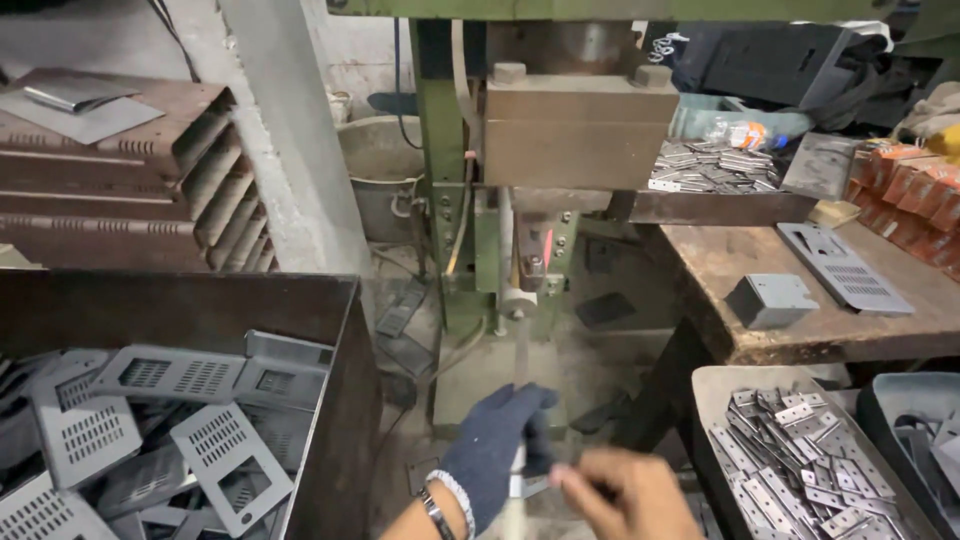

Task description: The person is using an industrial stamping press to join small metal brackets onto larger metal faceplates.

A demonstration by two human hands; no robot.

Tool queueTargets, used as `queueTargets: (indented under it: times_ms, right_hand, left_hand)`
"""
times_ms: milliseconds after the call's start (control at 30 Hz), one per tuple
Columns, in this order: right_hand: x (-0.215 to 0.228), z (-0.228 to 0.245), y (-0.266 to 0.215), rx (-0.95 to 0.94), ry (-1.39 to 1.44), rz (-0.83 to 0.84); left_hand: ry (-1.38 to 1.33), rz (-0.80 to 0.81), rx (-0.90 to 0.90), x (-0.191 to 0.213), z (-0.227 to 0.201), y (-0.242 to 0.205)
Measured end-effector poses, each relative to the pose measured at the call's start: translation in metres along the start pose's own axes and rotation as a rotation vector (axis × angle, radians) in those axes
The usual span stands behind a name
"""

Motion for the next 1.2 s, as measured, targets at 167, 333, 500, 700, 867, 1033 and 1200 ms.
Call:
queueTargets:
  times_ms: [167, 333, 500, 700, 867, 1033, 1200]
  right_hand:
    - [0.103, 0.151, 0.052, 0.321, -0.036, -0.430]
    - [0.125, 0.202, 0.090, 0.527, -0.097, -0.443]
    - [0.110, 0.194, 0.106, 0.424, -0.152, -0.382]
    - [0.117, 0.197, 0.095, 0.528, -0.209, -0.461]
    - [0.119, 0.200, 0.088, 0.484, -0.137, -0.509]
    - [0.120, 0.197, 0.060, 0.455, -0.122, -0.625]
    - [0.093, 0.124, 0.039, 0.164, 0.269, -0.504]
  left_hand:
    - [-0.050, -0.201, 0.023, 0.054, 0.011, -0.018]
    - [-0.040, -0.277, 0.056, 0.092, 0.031, -0.016]
    - [-0.124, -0.238, 0.078, 0.104, 0.040, -0.016]
    - [0.041, -0.297, 0.150, 0.096, 0.034, -0.027]
    - [-0.063, -0.253, 0.132, 0.100, 0.054, -0.013]
    - [-0.044, -0.245, 0.097, 0.101, 0.050, -0.017]
    - [0.371, -0.146, -0.382, 0.093, -0.003, -0.027]
Point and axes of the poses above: each hand's wrist, its own y-axis towards the middle knuckle, its own x-axis out of the back of the hand, z = x × y, the point moved 10 cm from there along y, towards the middle knuckle, and after that the axes turned 9 degrees about y, right-handed, at the moved point
